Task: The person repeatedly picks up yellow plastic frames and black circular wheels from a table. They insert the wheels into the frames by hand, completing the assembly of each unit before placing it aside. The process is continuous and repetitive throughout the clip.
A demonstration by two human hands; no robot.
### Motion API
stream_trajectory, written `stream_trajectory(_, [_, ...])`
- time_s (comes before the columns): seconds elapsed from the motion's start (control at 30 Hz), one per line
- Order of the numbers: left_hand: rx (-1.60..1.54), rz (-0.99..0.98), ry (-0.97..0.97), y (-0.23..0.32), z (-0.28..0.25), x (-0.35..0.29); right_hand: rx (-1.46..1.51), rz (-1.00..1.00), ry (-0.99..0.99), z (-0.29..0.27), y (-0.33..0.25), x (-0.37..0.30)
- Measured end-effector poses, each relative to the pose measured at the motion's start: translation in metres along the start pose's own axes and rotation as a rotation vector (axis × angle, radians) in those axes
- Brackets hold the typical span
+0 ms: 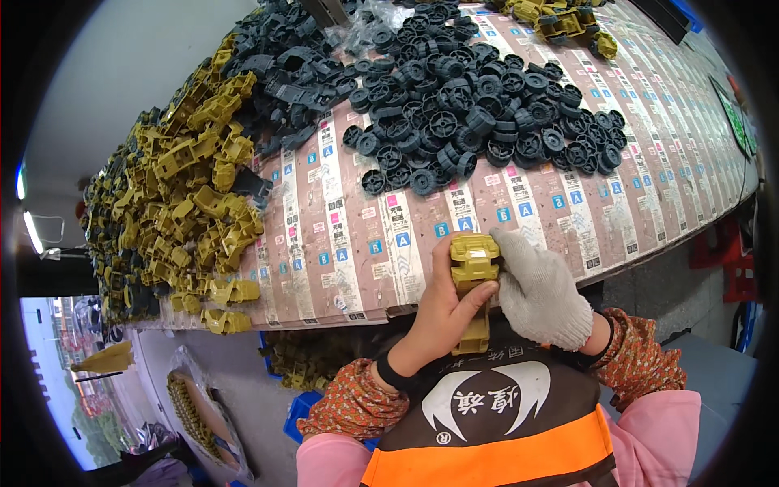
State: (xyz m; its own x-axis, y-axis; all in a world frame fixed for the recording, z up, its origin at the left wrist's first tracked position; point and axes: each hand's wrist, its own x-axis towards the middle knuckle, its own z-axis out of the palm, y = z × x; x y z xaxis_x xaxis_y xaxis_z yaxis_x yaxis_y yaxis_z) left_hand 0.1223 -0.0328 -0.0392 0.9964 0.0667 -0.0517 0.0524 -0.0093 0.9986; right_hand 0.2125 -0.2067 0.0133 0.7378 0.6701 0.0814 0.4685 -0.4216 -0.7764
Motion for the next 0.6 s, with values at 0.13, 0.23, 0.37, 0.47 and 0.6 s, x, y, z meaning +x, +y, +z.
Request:
stream_trajectory(0.13, [-0.264, -0.091, 0.031, 0.012, -0.003, 0.007, 0.160, 0.027, 0.022, -0.028, 0.015, 0.033])
stream_trajectory(0.23, [-0.398, -0.173, 0.164, 0.011, -0.006, 0.013, -0.315, 0.005, 0.446, -0.057, 0.037, 0.077])
stream_trajectory(0.37, [-0.446, -0.193, 0.227, 0.013, -0.014, 0.013, -0.641, 0.090, 0.360, -0.068, 0.073, 0.101])
stream_trajectory(0.47, [-0.472, -0.184, 0.243, 0.010, -0.015, 0.011, -0.657, 0.052, 0.310, -0.058, 0.075, 0.107])
stream_trajectory(0.6, [-0.605, -0.205, 0.340, 0.012, -0.017, 0.011, -0.351, -0.022, 0.322, -0.051, 0.049, 0.086])
